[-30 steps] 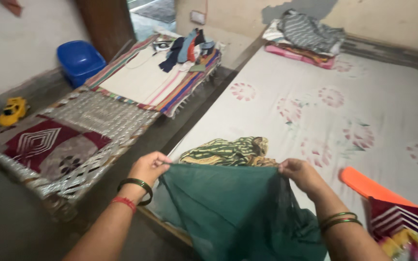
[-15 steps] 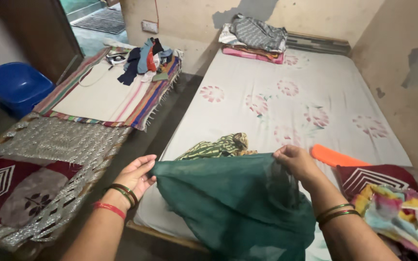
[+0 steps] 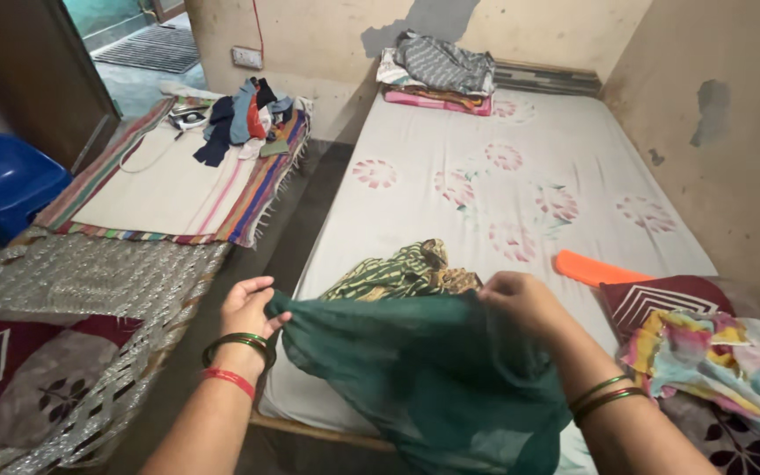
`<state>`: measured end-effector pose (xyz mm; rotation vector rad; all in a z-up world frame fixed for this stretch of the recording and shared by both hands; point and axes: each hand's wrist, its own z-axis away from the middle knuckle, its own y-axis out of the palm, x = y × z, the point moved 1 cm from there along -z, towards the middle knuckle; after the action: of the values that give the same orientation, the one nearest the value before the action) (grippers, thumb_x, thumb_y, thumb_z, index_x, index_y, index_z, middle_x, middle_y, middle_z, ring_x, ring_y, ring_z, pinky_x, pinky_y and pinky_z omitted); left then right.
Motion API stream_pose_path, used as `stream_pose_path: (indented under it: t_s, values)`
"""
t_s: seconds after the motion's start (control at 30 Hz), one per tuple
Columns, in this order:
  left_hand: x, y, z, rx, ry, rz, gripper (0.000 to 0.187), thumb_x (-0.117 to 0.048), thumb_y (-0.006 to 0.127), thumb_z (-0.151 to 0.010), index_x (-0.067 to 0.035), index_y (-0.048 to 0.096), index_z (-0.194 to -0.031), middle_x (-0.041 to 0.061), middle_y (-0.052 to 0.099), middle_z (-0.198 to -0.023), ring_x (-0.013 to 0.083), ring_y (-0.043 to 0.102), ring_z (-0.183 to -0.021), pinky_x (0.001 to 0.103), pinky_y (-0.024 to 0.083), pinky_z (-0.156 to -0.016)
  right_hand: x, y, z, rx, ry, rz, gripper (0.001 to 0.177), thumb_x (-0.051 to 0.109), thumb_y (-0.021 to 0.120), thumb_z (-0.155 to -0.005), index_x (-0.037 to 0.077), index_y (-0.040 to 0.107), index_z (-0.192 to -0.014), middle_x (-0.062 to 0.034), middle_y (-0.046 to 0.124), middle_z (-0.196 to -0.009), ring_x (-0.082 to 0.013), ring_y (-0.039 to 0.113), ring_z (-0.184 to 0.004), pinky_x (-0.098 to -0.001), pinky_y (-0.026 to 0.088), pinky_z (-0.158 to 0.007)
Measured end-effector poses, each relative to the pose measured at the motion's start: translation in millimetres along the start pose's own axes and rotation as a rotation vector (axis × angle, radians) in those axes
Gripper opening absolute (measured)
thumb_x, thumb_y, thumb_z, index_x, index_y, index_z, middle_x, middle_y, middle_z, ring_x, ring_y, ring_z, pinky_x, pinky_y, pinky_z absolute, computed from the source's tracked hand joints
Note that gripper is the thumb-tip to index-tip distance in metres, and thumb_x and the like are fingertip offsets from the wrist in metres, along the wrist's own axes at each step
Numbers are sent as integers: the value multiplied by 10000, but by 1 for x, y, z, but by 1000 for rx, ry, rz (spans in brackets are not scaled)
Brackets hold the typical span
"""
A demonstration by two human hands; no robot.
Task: The person sweeps the floor between two beds using a broom, then picks up a pile of clothes from a cot and folds a dark green garment on a bed. The person handles the clothes by hand and places the folded item on the bed.
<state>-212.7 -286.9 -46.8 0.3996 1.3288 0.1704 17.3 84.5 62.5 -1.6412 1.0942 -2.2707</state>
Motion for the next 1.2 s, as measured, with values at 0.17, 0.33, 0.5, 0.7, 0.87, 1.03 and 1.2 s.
stream_pose_path:
  t_s: [0.17, 0.33, 0.5, 0.7, 0.87, 1.03, 1.2]
  values:
    - [10, 69, 51, 417, 56, -399, 441, -144, 727, -859, -129, 605, -1282, 41, 735, -908, 106, 670, -726, 262, 519, -488, 31, 33, -5, 218, -295, 76, 115, 161, 756, -851, 58, 769, -899, -40, 733, -804, -115, 653, -777, -290, 542, -738]
    - [30, 136, 106, 775, 66, -473, 470, -150, 737, -905, -103, 620, -1358, 32, 633, -862, 91, 589, -695, 247, 540, -502, 39, 60, 5, 271, -329, -39, 135, 182, 754, -870, 51, 737, -897, -10, 739, -804, -82, 654, -757, -260, 532, -697]
    - [42, 156, 117, 688, -17, -529, 333, -153, 727, -898, -83, 673, -1219, 2, 690, -859, 80, 635, -707, 251, 528, -491, 29, 59, 22, 293, -222, -230, 156, 184, 744, -906, 32, 710, -912, -1, 714, -776, -63, 609, -696, -238, 488, -611]
    - [46, 160, 121, 658, -75, -537, 142, -191, 714, -924, -75, 679, -997, -13, 702, -850, 76, 641, -713, 246, 512, -511, 24, 40, 31, 320, -218, -155, 140, 186, 718, -930, 48, 702, -913, 9, 696, -761, -62, 598, -687, -234, 486, -601]
    - [37, 159, 126, 634, 0, -577, 132, -210, 722, -917, -99, 654, -938, -17, 688, -825, 66, 626, -691, 244, 511, -512, 14, 26, 39, 654, -127, -303, 73, 115, 697, -936, 53, 660, -952, 9, 672, -791, -92, 617, -690, -243, 486, -627]
    - [28, 156, 118, 579, 112, -620, 143, -213, 721, -916, -84, 658, -924, -22, 681, -806, 65, 624, -664, 251, 524, -503, 1, 22, 39, 822, -78, -430, 58, 85, 675, -952, 60, 632, -980, -2, 676, -869, -92, 637, -766, -240, 519, -710]
    - [22, 149, 108, 504, 180, -631, 134, -202, 714, -920, -84, 651, -926, -36, 657, -803, 46, 612, -679, 248, 540, -503, -7, 23, 30, 695, -124, -502, 117, 121, 652, -982, 59, 604, -1069, -9, 691, -901, -92, 632, -826, -241, 493, -752]
